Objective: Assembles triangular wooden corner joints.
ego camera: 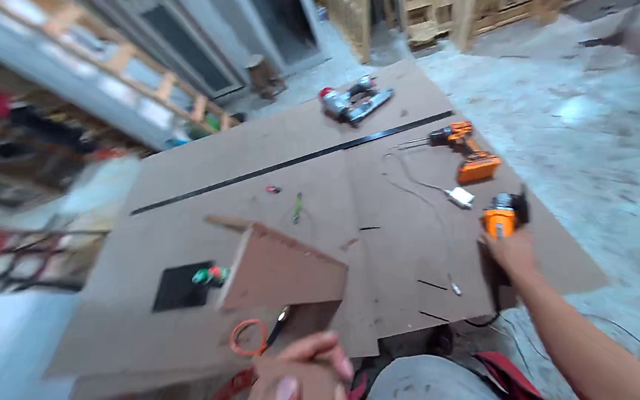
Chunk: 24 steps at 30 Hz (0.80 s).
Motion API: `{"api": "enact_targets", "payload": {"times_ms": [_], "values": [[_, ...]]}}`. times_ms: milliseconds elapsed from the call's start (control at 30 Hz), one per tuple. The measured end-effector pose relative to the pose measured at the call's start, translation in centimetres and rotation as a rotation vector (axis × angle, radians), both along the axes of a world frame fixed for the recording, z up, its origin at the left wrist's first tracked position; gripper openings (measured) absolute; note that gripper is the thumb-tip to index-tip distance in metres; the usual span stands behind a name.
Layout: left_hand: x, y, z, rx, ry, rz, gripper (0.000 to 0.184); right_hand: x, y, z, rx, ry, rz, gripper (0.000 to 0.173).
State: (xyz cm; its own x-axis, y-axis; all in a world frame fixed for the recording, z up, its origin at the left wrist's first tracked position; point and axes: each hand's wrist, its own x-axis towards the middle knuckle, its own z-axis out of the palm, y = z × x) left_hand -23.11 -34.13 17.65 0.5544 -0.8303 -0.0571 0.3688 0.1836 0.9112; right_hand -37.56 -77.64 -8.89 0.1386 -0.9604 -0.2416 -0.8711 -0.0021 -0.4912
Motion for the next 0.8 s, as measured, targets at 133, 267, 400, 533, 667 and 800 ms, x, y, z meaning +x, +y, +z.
{"api": "enact_targets", "payload": {"times_ms": [133, 267, 400, 533, 667, 800], "values": [[0.1, 1.8, 0.3, 0.068, -0.142, 0.217, 0.058, -1.7, 3.6, 2.8, -0.167, -0.221, 0.205, 0.101], [1.5, 4.1, 1.0, 0.029, -0.258, 0.492, 0.044, -0.6, 9.4, 7.4, -0.115, -0.426, 0.463, 0.091], [2.6, 5.6, 0.5, -0.03, -0.204, 0.59, 0.034, 2.6, 15.6, 11.8, -0.042, -0.614, 0.798, 0.078], [4.0, 6.5, 0.0, -0.01, -0.16, 0.569, 0.037, 6.0, 20.4, 16.1, -0.075, -0.775, 1.007, 0.06], [6.9, 7.5, 0.2, -0.036, -0.213, 0.539, 0.031, 7.7, 23.5, 18.3, -0.085, -0.845, 1.076, 0.054], [9.9, 8.5, 0.2, -0.122, -0.231, 0.398, 0.031, 7.8, 25.5, 20.4, 0.013, -0.873, 1.156, 0.048]]}}
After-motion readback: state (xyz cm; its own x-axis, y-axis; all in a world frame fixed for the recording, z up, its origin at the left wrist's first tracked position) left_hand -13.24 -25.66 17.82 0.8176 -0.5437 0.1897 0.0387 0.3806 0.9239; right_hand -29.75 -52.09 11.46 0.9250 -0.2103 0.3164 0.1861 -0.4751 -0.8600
